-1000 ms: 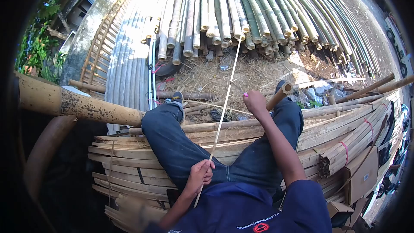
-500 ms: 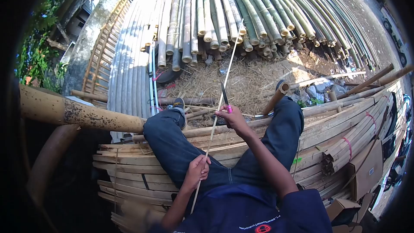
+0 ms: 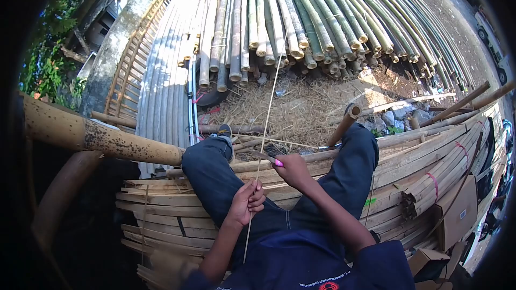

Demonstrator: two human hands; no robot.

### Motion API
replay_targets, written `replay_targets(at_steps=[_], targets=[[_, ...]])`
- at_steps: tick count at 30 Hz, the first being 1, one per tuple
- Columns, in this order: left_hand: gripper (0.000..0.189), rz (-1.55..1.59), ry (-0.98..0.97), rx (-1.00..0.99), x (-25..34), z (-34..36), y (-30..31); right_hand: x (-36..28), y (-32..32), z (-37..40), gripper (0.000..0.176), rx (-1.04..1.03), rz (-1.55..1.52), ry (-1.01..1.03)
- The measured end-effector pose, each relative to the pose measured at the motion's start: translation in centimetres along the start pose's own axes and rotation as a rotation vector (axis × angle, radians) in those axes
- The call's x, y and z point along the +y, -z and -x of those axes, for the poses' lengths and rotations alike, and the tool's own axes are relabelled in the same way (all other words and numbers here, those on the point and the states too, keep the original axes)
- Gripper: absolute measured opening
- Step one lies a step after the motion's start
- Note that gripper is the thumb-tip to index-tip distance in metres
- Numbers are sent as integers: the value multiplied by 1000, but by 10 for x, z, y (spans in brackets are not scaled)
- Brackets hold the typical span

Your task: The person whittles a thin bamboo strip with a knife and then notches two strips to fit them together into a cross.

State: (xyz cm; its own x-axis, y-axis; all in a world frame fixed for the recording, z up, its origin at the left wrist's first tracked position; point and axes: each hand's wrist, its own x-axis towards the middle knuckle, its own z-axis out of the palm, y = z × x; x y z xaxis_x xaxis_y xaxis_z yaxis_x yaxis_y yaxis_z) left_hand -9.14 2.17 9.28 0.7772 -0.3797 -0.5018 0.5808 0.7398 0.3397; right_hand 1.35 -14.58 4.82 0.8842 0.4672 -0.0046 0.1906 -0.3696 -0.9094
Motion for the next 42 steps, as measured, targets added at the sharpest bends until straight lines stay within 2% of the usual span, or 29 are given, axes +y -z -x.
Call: replay_targets(at_steps=[1, 2, 3, 5, 7, 9, 11, 15, 17, 19, 20, 22, 24, 26, 29, 31, 32, 33, 35, 37, 39, 42], targets=[[26, -96, -14, 43, -4, 1, -2, 3, 0, 7, 31, -37, 412, 105], [26, -192, -27, 88, -9, 1, -4, 5, -4, 12, 23, -125, 403, 79], [26, -191, -17, 88, -15, 1, -6, 7, -5, 17, 23, -123, 402, 69], [27, -218, -23, 131, -26, 0, -11, 10, -6, 23, 20, -225, 358, 200], [28, -249, -38, 127, -33, 2, -13, 12, 0, 20, 17, -232, 391, 190], [28, -358, -87, 165, -38, 5, -16, 17, 10, 7, 20, -58, 416, 120], [26, -348, -87, 156, -44, 11, -18, 50, 27, -17, 22, 140, 523, 22], [22, -330, -75, 208, -40, 9, -9, 46, 34, -28, 25, 122, 587, -74], [22, -196, -95, 197, -33, 6, -1, 21, 21, -11, 26, -221, 612, 38], [21, -145, -90, 183, -33, 4, 1, 7, 0, 9, 26, -360, 571, 139], [20, -167, -104, 210, -34, 3, -2, 4, 0, 9, 26, -364, 575, 138], [20, -189, -118, 245, -36, 6, -5, 0, -1, 8, 25, -315, 575, 204], [20, -262, -137, 243, -40, 11, -9, 31, 8, -9, 27, -79, 445, 38], [20, -267, -111, 229, -39, 15, -11, 54, 30, -32, 28, 48, 571, -87], [22, -236, -57, 195, -34, 12, -13, 64, 35, -37, 29, 76, 445, -72], [23, -195, -30, 178, -31, 8, -13, 27, 24, -17, 27, -82, 369, 32], [25, -155, -25, 170, -29, 5, -11, 19, 14, -5, 25, -201, 415, 146], [26, -114, -20, 162, -27, 3, -10, 5, 3, 6, 22, -264, 463, 145], [25, -86, 7, 146, -32, 2, -6, 6, -2, 13, 22, -281, 477, 193], [25, -50, 66, 119, -39, 6, -5, 17, 8, 1, 22, -133, 429, 126], [25, -61, 86, 106, -39, 5, -6, 21, 9, -4, 22, -190, 519, 150], [25, -1, 50, 130, -32, 2, -3, 20, -9, -4, 22, -81, 481, 73]])
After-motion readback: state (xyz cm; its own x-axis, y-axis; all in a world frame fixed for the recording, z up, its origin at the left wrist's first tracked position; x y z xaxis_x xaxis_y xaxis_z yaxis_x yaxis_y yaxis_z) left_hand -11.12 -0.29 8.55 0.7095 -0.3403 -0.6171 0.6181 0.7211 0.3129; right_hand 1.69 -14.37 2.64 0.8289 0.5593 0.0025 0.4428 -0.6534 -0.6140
